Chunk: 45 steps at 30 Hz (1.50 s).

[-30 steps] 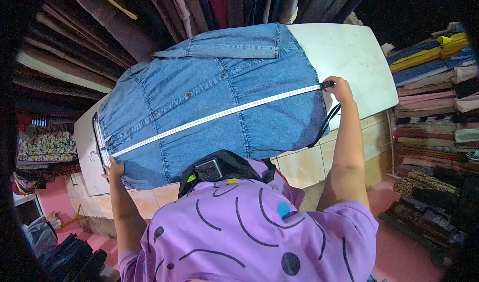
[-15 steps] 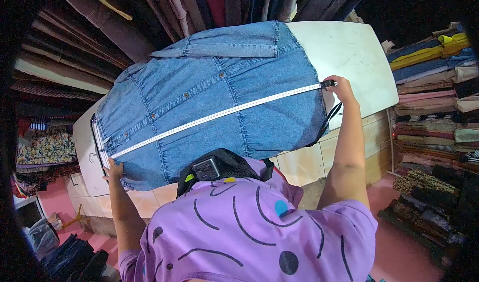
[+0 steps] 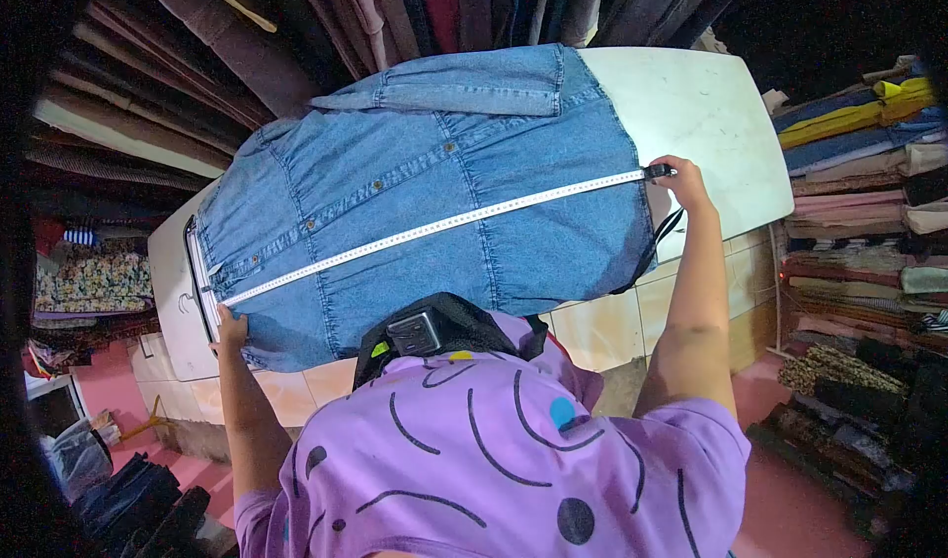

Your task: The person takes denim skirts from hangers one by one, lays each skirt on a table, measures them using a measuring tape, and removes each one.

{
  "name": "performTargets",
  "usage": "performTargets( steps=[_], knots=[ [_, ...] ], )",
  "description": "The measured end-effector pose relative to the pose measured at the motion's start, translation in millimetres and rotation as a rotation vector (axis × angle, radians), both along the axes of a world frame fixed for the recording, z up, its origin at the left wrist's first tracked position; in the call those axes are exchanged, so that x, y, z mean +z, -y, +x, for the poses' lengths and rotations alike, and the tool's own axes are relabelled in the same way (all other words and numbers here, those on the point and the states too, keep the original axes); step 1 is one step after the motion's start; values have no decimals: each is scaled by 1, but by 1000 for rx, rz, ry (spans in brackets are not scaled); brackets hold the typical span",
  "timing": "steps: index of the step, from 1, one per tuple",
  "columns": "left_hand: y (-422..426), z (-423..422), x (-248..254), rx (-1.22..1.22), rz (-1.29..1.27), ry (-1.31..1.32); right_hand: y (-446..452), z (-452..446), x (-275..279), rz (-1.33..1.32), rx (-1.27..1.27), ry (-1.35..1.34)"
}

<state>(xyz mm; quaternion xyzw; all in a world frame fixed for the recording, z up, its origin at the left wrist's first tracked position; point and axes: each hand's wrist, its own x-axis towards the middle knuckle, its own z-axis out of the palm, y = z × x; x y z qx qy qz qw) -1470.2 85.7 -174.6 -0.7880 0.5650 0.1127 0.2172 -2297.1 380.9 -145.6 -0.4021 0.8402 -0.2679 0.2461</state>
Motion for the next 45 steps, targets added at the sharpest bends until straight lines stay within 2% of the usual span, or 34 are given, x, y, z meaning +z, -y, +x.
performTargets(
  steps=[4,8,13,20,23,26,29,31,32,34,35,37,38,41,42,43,45],
  knots=[
    [-2,-5,6,-19,-17,-42,0,1,1,0,7,-27],
    [10,33,-31,-68,-87,-145,0,1,0,-10,-14,7],
    [-3,-6,7,-35,-19,-59,-1,2,-2,-15,0,-30],
    [8,27,-24,-56,-79,-158,-1,3,-2,-19,12,-54],
    [6,23,-20,-71,-99,-189,0,3,0,-1,-2,-48],
    [0,6,-4,-36,-37,-102,0,2,-3,-1,18,-65],
    [1,24,-23,-48,-109,-161,0,0,-4,-3,16,-75],
    [-3,46,-39,-169,-376,-426,0,3,-1,-14,35,-90],
    [-9,54,-39,-163,-388,-425,1,5,-1,-37,47,-109],
    [-24,58,-34,-169,-743,-448,3,11,0,-43,52,-128],
    [-26,57,-33,-165,-750,-447,2,13,1,-35,51,-148],
    [-33,57,-37,77,-868,-345,2,16,1,-50,70,-175],
    [-33,59,-37,188,-779,-319,3,16,0,-34,46,-161],
    [-34,67,-47,287,-775,-287,4,14,-5,-58,47,-119],
    [-30,78,-52,319,-745,-357,4,15,-4,-51,21,-203],
    [-33,66,-41,336,-752,-353,5,16,-3,-46,-2,-286],
    [-36,11,12,709,-665,-144,4,13,2,-68,14,-270]
  ],
)
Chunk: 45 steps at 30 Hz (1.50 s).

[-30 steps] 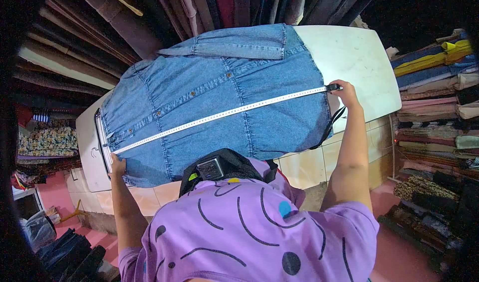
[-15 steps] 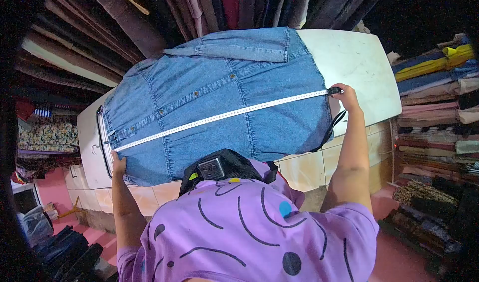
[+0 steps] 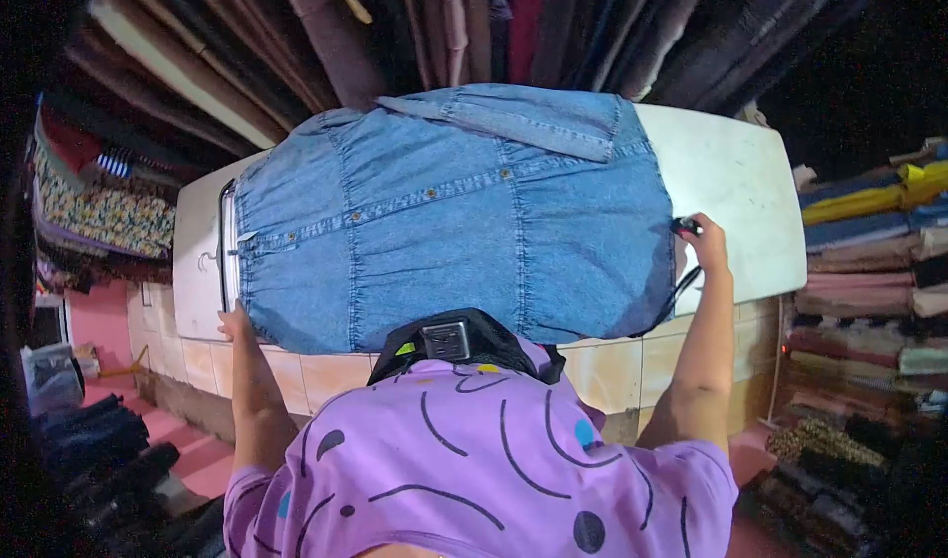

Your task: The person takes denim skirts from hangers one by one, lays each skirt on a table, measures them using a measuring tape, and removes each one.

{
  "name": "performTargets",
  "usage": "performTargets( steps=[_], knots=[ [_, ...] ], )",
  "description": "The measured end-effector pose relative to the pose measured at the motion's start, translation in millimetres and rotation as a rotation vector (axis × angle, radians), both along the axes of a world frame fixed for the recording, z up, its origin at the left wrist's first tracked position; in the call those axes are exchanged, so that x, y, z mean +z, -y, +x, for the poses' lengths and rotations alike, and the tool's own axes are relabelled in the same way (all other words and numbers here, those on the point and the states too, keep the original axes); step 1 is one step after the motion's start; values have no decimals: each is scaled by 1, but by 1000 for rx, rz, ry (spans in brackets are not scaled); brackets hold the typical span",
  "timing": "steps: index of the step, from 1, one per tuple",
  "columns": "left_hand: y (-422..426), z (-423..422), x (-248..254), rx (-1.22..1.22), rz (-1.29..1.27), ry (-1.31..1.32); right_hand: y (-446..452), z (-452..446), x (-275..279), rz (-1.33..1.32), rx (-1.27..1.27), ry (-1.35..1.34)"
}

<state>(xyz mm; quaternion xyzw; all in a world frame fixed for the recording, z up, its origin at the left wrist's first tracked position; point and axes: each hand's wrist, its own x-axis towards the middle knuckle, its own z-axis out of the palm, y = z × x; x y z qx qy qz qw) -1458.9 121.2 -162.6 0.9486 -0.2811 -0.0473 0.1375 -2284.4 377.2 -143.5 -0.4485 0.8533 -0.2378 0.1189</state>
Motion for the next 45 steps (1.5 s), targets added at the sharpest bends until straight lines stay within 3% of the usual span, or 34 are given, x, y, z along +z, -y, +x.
performTargets(
  steps=[1,2,4,6,7,8,9,10,11,14,16,18,20,21,22,23,24,25,26,27,28,30,31,32,33,35,39,40,42,45],
  knots=[
    [10,13,-24,229,-138,76,0,-2,7,-9,0,-31],
    [15,35,-42,252,-143,76,0,-6,16,-18,-1,-62],
    [23,83,-73,227,-338,-498,-3,-26,39,-30,-66,-134],
    [23,103,-88,278,-459,-674,-6,-58,76,-3,-141,-292],
    [23,115,-98,215,-546,-893,-10,-76,102,-28,-139,-304],
    [18,111,-89,226,-556,-888,-17,-103,120,-153,-121,-390],
    [12,97,-75,208,-605,-1054,-18,-115,145,-285,-81,-502],
    [6,80,-58,188,-654,-1220,-19,-116,174,-292,-190,-450],
    [3,69,-46,199,-665,-1217,-19,-119,199,-359,-267,-393],
    [-4,68,-36,213,-759,-1196,-15,-145,231,-469,-298,-552],
    [-9,86,-38,129,-905,-1228,4,-121,228,-313,-433,-757],
    [-23,79,-15,153,-1101,-1212,24,-113,190,-167,-410,-848],
    [-40,85,4,187,-1211,-1056,40,-170,102,-241,-277,-657],
    [-52,86,21,255,-1214,-985,50,-179,66,-48,-295,-608],
    [-72,94,39,325,-1217,-913,50,-193,23,-56,-283,-466],
    [-91,148,38,258,-1267,-892,51,-180,3,59,-337,-442],
    [-113,202,39,192,-1306,-869,43,-170,-22,-7,-350,-321],
    [-138,214,74,180,-1290,-787,43,-148,-42,-41,-409,-324],
    [-152,226,114,174,-1280,-698,65,-128,-71,-69,-435,-126],
    [-176,260,139,234,-1274,-489,76,-99,-67,124,-410,-217],
    [-200,300,166,292,-1248,-282,84,-87,-78,29,-413,-194],
    [-257,302,231,206,-1491,-354,93,-46,-71,77,-409,-153],
    [-283,314,255,205,-1517,-214,107,-30,-57,343,-596,-85],
    [-312,328,279,207,-1536,-72,111,14,-33,296,-660,-215],
    [-275,264,281,238,-1520,-56,126,11,-28,274,-746,-370],
    [-281,262,279,282,-1436,101,158,2,-88,78,-627,-560],
    [-319,326,253,224,-1474,162,250,166,-111,-20,-483,-512],
    [-314,283,258,223,-1486,129,253,161,-90,-31,-422,-479],
    [-312,278,260,228,-1523,169,297,231,-113,-40,-306,-405],
    [-306,264,255,242,-1524,199,333,320,-132,-220,200,-274]
  ],
)
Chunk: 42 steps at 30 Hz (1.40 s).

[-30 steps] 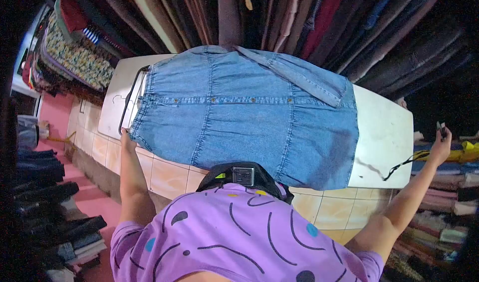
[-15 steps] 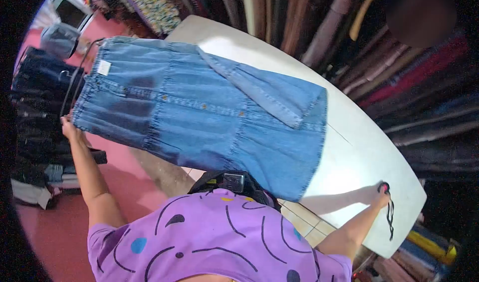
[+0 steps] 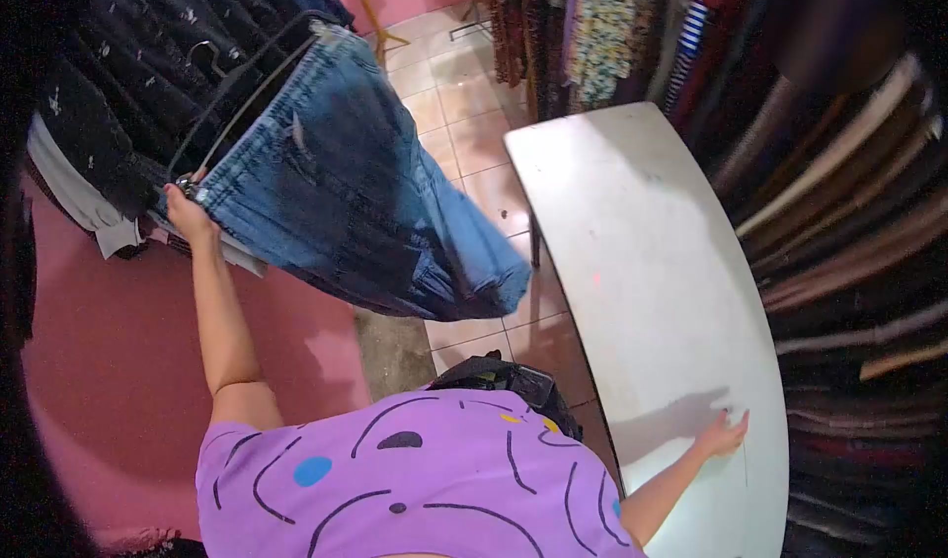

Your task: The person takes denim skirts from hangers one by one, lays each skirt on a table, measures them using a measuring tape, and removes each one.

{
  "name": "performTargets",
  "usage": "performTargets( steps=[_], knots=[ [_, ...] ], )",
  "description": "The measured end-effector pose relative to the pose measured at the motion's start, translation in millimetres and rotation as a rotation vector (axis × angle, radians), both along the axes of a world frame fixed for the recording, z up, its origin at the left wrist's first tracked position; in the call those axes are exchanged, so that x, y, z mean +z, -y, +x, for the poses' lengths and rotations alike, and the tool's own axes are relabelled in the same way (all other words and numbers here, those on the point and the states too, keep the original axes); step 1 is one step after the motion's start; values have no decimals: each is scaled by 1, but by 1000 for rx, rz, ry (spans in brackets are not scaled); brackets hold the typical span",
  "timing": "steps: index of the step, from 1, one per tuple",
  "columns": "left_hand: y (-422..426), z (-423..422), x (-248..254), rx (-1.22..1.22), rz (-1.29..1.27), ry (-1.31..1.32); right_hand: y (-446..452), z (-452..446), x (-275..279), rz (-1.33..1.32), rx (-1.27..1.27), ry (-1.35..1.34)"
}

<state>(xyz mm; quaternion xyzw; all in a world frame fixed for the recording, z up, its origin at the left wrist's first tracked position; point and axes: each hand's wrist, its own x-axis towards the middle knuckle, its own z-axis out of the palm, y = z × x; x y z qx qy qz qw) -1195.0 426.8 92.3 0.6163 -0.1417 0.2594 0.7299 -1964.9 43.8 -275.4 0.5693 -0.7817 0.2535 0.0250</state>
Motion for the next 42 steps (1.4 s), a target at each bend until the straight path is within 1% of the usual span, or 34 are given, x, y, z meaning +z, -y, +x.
performTargets(
  steps=[1,2,3,5,7,9,10,11,13,14,15,16,17,19,21,22,23,25,26,27,28,29,30,31,33,35,37,39,40,41,42],
  knots=[
    [-6,5,-4,-12,32,9,10,38,6,-61,159,47],
    [-20,35,-25,31,90,14,11,89,18,-82,239,28],
    [-23,46,-34,-24,60,22,19,121,24,-96,312,31],
    [-25,68,-59,-22,125,19,30,179,41,-104,370,0],
    [-19,81,-83,43,229,-77,35,219,53,-103,420,-38],
    [-8,92,-107,-70,322,-62,46,251,60,-116,528,38],
    [-5,100,-118,37,495,11,50,266,64,-111,537,28],
    [-2,104,-129,30,563,20,54,281,67,-105,560,42],
    [9,106,-134,-77,643,35,66,313,74,-93,595,48],
    [8,121,-151,-156,616,-13,73,329,78,-75,607,93],
    [21,117,-142,-154,649,4,83,346,81,-58,618,141],
    [21,122,-139,-190,672,-46,87,363,87,-59,629,135],
    [25,128,-140,-219,698,-90,99,382,87,-35,644,191],
    [37,145,-144,-200,667,-82,119,431,89,-15,676,258],
    [44,178,-150,-214,611,-96,138,500,89,170,732,558],
    [50,194,-153,-268,563,-116,149,539,86,158,759,585],
    [54,206,-152,-318,519,-134,158,577,83,254,869,697],
    [68,222,-153,-290,522,-161,162,659,86,409,1108,879],
    [82,223,-142,-317,440,-197,157,707,101,422,1271,928],
    [95,226,-134,-347,357,-227,145,751,132,501,1383,969],
    [101,235,-132,-290,391,-223,142,790,144,600,1478,944],
    [103,242,-133,-233,423,-232,137,828,157,606,1594,870],
    [100,249,-135,-267,381,-281,131,863,177,589,1716,770],
    [100,257,-137,-309,338,-334,130,896,186,553,1844,703],
    [118,269,-133,-213,226,-329,126,954,202,688,2022,740],
    [124,292,-139,-193,137,-325,135,1007,208,1038,1988,902],
    [128,315,-142,-229,93,-352,158,1060,198,1020,2101,718],
    [157,339,-141,-157,66,-363,170,1105,198,1223,2063,845],
    [161,359,-154,-191,68,-356,177,1126,197,1281,2060,821],
    [168,384,-165,-230,70,-339,184,1145,196,1277,2072,819],
    [180,408,-172,-225,2,-380,192,1164,196,1377,2035,861]
  ],
)
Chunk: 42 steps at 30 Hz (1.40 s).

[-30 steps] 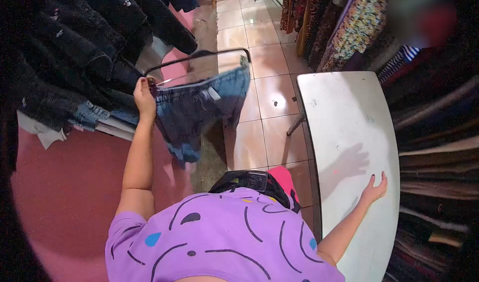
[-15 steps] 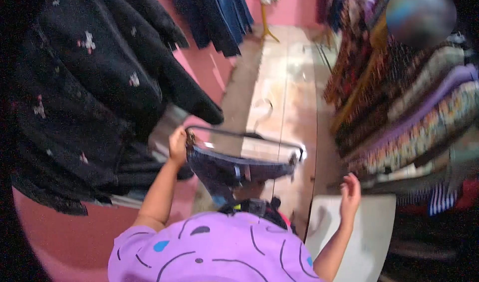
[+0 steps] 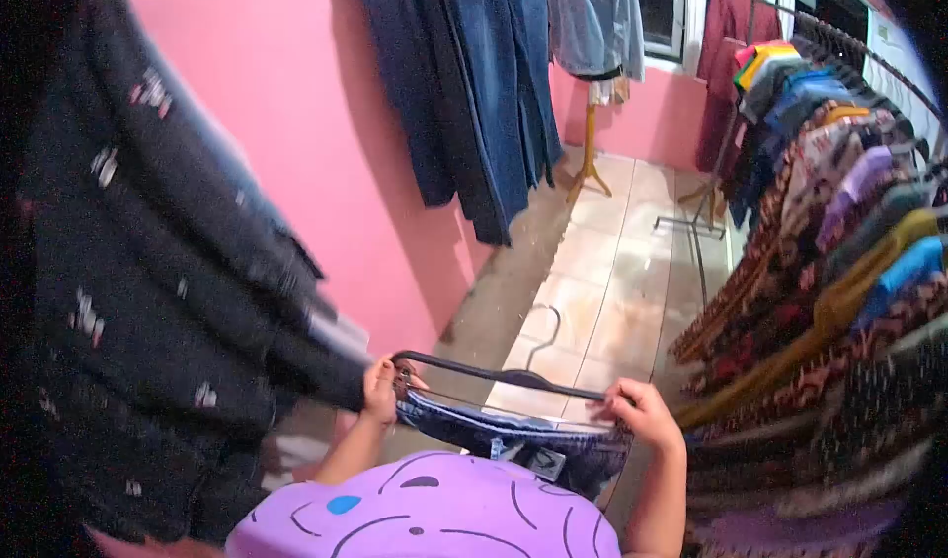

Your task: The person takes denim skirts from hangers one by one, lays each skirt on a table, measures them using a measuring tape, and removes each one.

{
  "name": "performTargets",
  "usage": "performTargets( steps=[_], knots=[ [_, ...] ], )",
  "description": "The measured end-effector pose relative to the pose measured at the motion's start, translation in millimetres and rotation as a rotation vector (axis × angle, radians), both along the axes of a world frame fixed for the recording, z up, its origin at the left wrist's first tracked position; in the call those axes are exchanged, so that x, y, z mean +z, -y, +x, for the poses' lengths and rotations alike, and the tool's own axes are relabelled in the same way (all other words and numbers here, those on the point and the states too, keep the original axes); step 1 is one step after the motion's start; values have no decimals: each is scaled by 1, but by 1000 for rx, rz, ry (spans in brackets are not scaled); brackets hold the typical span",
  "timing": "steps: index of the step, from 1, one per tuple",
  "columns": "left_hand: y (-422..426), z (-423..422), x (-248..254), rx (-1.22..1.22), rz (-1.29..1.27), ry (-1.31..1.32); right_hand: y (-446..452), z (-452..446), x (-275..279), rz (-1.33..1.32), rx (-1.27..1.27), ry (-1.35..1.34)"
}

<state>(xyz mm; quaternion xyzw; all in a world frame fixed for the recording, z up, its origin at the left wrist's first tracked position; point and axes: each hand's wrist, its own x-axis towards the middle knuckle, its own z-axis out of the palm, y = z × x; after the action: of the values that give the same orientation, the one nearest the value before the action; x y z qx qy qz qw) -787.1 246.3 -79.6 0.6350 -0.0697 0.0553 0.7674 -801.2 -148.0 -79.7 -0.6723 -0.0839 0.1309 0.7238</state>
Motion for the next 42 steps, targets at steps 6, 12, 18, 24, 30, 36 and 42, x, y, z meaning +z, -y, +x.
performTargets(
  steps=[6,12,18,24,30,36,42],
  knots=[
    [68,143,31,-93,59,-18,64,87,-1,203,-80,-76],
    [142,291,68,-178,175,115,104,179,10,292,-376,86],
    [210,421,65,-76,16,112,172,328,22,220,-457,232],
    [219,506,62,99,-20,96,227,468,40,162,-432,314],
    [179,526,97,156,407,132,264,601,55,82,-477,393],
    [179,584,196,419,874,552,263,733,56,20,-472,458],
    [243,678,299,406,1610,917,242,831,62,13,-366,447]
  ],
)
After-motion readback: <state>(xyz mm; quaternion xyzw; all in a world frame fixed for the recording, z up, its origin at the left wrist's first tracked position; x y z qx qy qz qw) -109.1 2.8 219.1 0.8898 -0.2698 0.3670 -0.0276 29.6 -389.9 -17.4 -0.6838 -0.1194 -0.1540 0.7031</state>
